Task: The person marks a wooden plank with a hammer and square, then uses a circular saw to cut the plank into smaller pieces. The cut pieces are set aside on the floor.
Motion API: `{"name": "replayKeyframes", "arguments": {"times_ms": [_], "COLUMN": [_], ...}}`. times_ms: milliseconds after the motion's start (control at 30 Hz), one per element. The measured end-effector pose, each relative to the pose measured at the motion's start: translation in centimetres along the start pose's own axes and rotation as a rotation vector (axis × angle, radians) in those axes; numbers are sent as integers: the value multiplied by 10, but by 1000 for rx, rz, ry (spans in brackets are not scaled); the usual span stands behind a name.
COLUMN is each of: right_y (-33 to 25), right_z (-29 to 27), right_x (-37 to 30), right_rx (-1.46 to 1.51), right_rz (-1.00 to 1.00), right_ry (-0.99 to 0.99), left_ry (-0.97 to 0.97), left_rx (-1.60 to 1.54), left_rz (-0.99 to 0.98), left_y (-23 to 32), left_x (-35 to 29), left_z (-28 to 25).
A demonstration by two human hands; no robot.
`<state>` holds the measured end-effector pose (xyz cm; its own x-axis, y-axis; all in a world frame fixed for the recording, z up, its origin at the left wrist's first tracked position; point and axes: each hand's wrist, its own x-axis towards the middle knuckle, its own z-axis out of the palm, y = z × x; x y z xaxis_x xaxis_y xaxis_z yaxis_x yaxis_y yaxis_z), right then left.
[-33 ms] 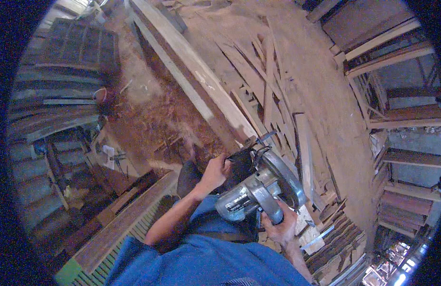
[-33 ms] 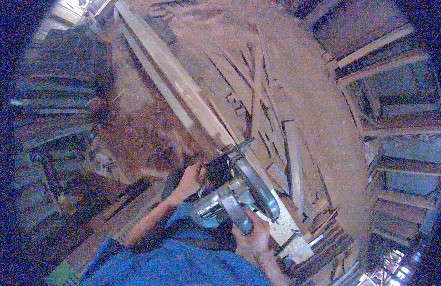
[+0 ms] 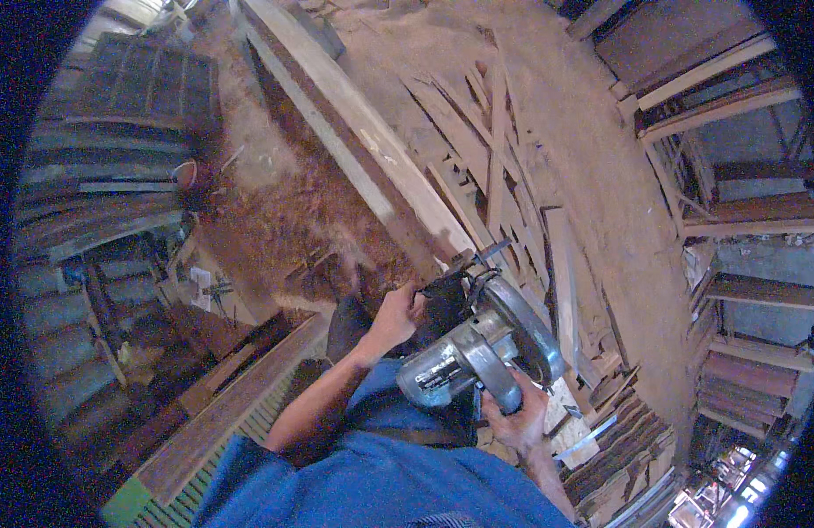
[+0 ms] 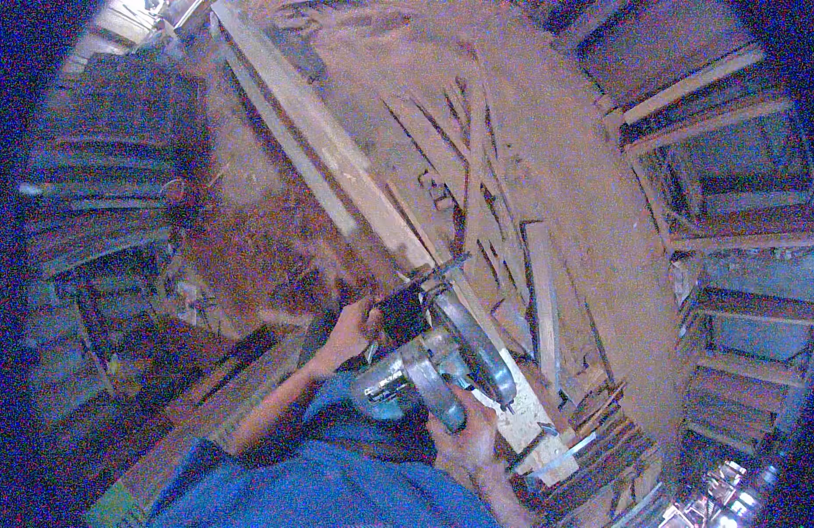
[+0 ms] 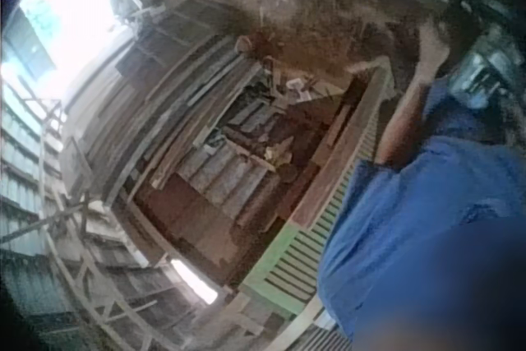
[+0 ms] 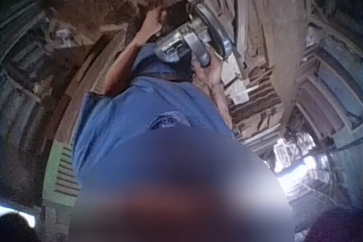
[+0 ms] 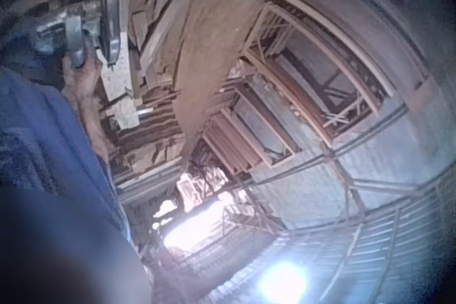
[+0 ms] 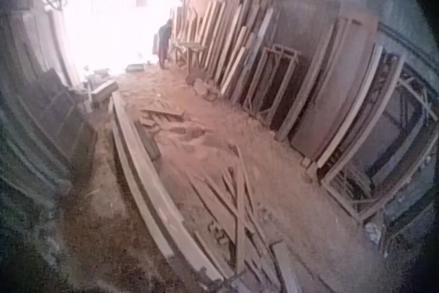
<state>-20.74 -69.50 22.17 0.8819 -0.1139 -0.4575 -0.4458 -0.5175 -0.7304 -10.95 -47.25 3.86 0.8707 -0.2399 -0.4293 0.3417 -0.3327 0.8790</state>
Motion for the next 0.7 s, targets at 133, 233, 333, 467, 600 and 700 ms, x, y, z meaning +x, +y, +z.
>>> {"name": "replayKeyframes", "arguments": {"times_ms": [133,233,333,467,600,700], "right_y": [7,19,26,22,21,17], "right_z": [1,4,5,-1,-1,0], "right_x": [-2,-3,-2,-1,0,0], "right_rx": [-31,-65,-69,-48,-61,-18], "right_rz": [-11,-77,-81,-94,-93,-76], "right_ry": [-29,-24,-29,-47,-47,-59], "left_ry": [65,67,35,45,63,41], "left_rx": [359,403,147,114,103,122], "left_rz": [-25,-178,-169,-77,-14,3], "left_y": [13,12,6,2,-2,-3], "left_x": [0,-4,-2,-3,0,1], "left_z": [-3,1,4,3,3,1]}}
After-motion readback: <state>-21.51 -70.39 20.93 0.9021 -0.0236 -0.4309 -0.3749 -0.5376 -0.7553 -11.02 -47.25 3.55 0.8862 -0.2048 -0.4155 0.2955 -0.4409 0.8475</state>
